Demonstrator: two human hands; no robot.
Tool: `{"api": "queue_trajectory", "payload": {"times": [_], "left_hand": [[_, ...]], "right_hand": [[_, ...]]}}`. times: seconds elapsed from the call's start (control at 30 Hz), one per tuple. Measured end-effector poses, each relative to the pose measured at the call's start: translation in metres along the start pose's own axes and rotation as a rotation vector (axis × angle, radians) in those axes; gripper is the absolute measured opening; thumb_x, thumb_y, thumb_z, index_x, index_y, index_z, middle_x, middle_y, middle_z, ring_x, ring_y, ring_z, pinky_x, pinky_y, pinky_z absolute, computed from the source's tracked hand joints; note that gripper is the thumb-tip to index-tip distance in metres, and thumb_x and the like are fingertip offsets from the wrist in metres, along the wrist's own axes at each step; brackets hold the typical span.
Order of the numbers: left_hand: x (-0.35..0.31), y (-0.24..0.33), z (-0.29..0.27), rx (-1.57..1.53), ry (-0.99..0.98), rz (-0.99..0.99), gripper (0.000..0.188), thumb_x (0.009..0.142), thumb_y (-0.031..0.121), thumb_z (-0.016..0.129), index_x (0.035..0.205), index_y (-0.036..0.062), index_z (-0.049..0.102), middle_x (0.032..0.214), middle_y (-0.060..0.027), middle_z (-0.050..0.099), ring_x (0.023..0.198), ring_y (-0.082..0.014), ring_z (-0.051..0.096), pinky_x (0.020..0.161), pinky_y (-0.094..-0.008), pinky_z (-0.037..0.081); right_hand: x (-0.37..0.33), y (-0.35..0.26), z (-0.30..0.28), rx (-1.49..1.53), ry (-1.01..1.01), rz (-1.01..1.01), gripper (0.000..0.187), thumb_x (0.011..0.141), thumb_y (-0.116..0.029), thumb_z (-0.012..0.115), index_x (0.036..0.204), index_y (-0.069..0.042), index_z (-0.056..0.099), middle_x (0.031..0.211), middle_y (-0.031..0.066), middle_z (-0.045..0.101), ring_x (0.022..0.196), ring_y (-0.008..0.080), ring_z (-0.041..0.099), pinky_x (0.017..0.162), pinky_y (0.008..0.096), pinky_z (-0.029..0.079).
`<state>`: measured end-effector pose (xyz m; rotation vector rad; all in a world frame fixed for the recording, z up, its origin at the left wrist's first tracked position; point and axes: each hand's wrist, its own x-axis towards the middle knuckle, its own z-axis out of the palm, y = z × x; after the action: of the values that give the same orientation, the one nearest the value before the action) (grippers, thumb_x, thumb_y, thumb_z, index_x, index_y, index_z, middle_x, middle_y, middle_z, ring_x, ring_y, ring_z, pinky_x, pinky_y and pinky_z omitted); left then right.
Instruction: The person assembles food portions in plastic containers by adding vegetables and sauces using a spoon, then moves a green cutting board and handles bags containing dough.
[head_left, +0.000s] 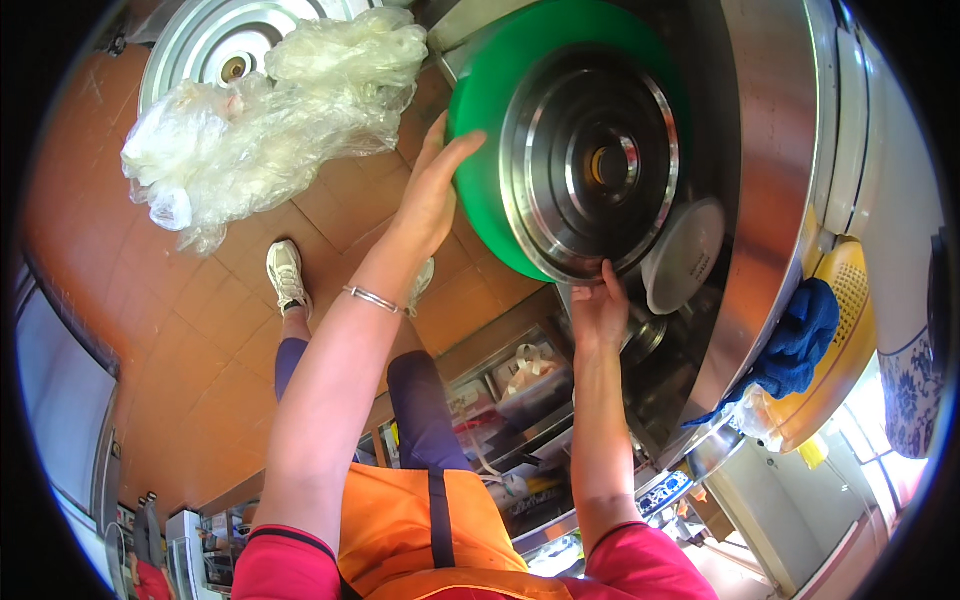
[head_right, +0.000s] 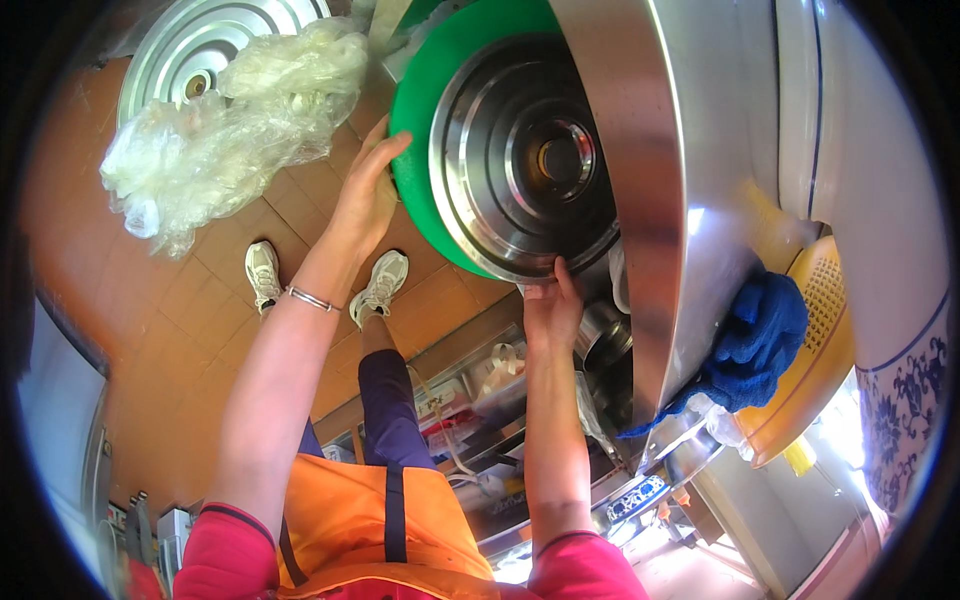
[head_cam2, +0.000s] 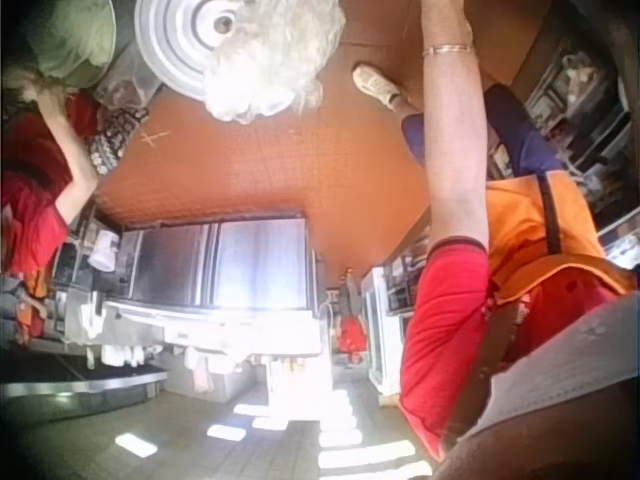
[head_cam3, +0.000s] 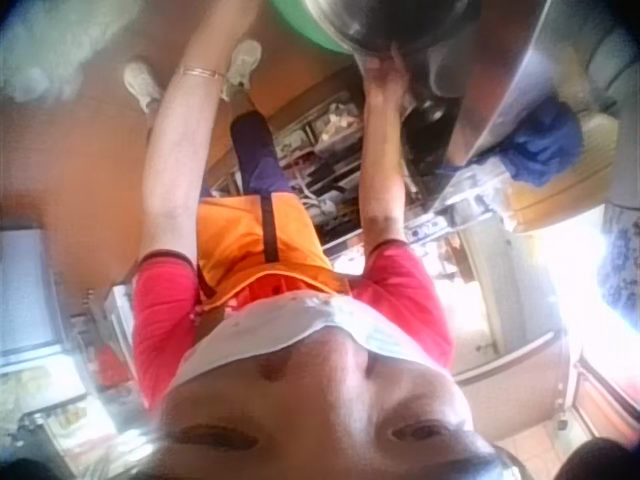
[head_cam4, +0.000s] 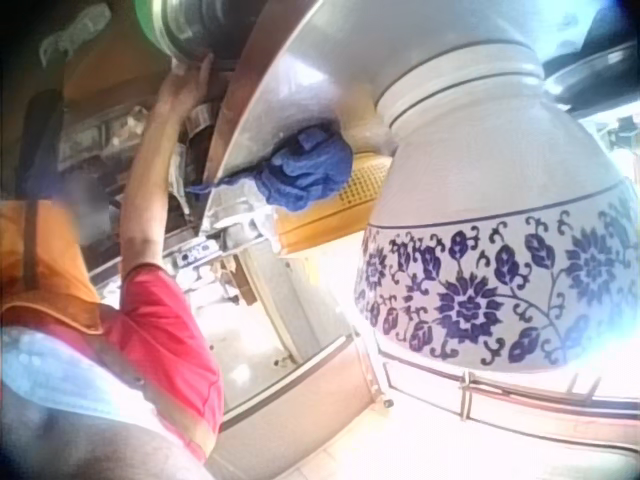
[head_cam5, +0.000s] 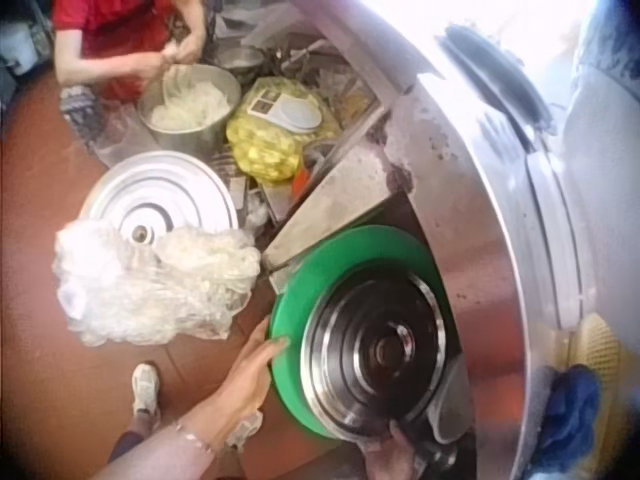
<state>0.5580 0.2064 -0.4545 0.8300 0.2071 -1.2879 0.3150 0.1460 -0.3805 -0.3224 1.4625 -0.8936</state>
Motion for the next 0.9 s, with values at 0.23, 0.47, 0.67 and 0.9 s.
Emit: {"api": "queue_trajectory", "payload": {"times": [0.23, 0.47, 0.67, 0.9], "left_hand": [[0.025, 0.013, 0.024, 0.067, 0.077, 0.098, 0.110, 0.089, 0.043, 0.065, 0.154, -0.0041, -0.010, 0.163, -0.0220, 0.008, 0.149, -0.0290, 0.017, 0.119, -0.0352, 0.020], [-0.007, -0.018, -0.020, 0.484, 0.111, 0.084, 0.094, 0.090, 0.042, 0.067, 0.157, 0.0046, 0.013, 0.161, -0.0268, 0.013, 0.152, -0.0315, 0.010, 0.120, -0.0396, 0.015], [-0.161, -0.071, -0.128, 0.791, 0.139, -0.346, 0.041, 0.094, 0.011, 0.058, 0.135, 0.0036, 0.055, 0.118, -0.0050, 0.066, 0.102, -0.0118, 0.062, 0.088, -0.0259, 0.049], [-0.312, -0.002, -0.178, 0.917, 0.200, -0.478, 0.029, 0.097, 0.009, 0.059, 0.124, -0.0002, 0.058, 0.113, -0.0099, 0.069, 0.104, -0.0166, 0.066, 0.092, -0.0289, 0.052]], "right_hand": [[0.020, 0.004, 0.004, 0.131, -0.205, 0.043, 0.017, 0.100, -0.011, 0.057, 0.113, -0.001, 0.059, 0.106, 0.0084, 0.067, 0.084, 0.0144, 0.061, 0.067, 0.0265, 0.048], [0.030, 0.004, 0.014, 0.136, -0.181, 0.095, 0.017, 0.100, -0.020, 0.059, 0.100, -0.003, 0.061, 0.090, 0.0057, 0.066, 0.078, 0.0129, 0.061, 0.067, 0.0265, 0.052], [0.009, 0.010, 0.006, 0.013, -0.017, 0.131, 0.030, 0.100, -0.032, 0.058, 0.104, -0.003, 0.061, 0.102, 0.0113, 0.068, 0.079, 0.0171, 0.061, 0.068, 0.0285, 0.053], [-0.107, 0.045, -0.012, -0.507, -0.071, 0.269, 0.027, 0.098, -0.030, 0.060, 0.109, -0.005, 0.062, 0.101, 0.0122, 0.072, 0.072, 0.0139, 0.063, 0.061, 0.0240, 0.050]]}}
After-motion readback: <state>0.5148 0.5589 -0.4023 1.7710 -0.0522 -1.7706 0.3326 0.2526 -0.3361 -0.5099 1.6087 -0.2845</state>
